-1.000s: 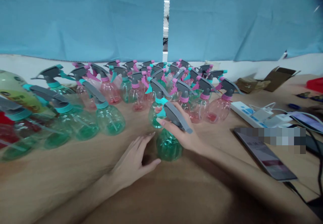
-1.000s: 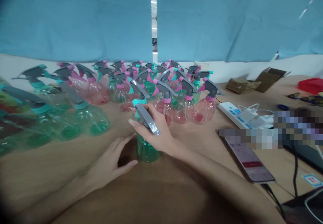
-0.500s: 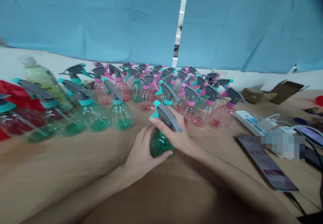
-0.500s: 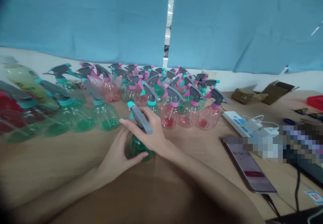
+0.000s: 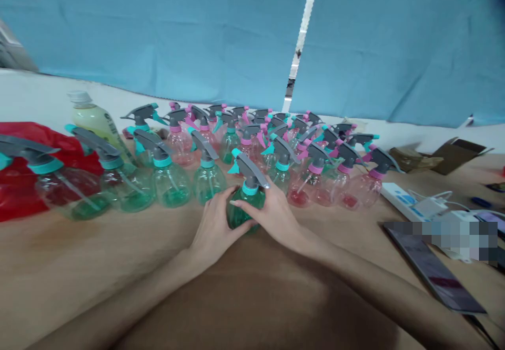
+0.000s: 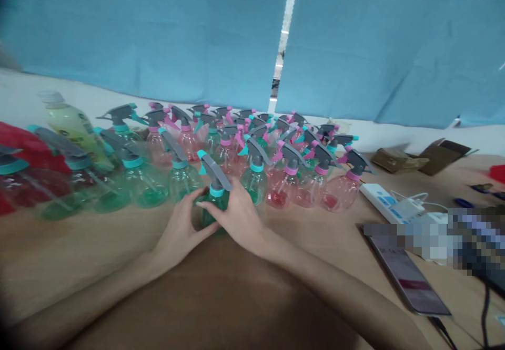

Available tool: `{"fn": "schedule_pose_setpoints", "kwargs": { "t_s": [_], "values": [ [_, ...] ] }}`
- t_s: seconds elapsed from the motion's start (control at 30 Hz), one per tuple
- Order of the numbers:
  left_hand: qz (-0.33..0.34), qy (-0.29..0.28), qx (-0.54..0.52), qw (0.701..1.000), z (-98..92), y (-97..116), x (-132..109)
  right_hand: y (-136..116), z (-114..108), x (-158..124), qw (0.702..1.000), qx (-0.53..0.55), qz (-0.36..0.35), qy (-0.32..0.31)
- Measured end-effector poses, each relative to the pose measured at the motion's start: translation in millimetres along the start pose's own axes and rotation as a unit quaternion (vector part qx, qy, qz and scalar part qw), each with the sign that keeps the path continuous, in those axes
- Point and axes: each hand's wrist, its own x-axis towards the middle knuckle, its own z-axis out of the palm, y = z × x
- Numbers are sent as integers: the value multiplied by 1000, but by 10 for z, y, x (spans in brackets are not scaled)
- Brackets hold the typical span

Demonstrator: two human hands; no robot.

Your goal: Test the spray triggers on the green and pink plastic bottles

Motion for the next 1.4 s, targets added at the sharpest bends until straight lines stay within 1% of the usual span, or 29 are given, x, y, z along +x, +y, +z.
{"fn": "schedule_pose_setpoints", "kwargs": {
  "t_s": [0.13,0.23,0.33,0.53,0.7,0.83,0.93,1.07,1.2,1.23,1.3,1.4],
  "values": [
    [2,6,-4,1000,-48,-121,-136,2,52,170,999,-33,1,6],
    [-10,-12,5,1000,-128,-188,-253,54,99,270,998,-63,0,22],
    [-19,-22,9,1000,-195,-220,-310,119,149,335,996,-73,-13,38],
    [-6,-45,0,999,-199,-214,-305,202,212,471,997,-69,-10,40],
    [-7,-48,5,999,-187,-204,-308,261,241,560,997,-69,-10,40],
    [-11,-51,12,999,-185,-208,-305,276,258,586,998,-52,-6,43],
    [-14,-55,14,998,-190,-207,-299,258,245,558,999,-37,13,34],
    [-15,-64,12,998,-201,-209,-294,206,119,404,999,-8,20,31],
    [-20,-70,8,997,-206,-216,-289,162,-182,145,998,34,9,45],
    [-23,-71,9,997,-206,-217,-287,163,-272,83,998,35,18,55],
    [-25,-71,11,997,-204,-220,-285,187,-444,-17,996,17,60,71],
    [-28,-66,10,997,-201,-226,-285,273,-626,-90,987,3,105,118]
  ]
}}
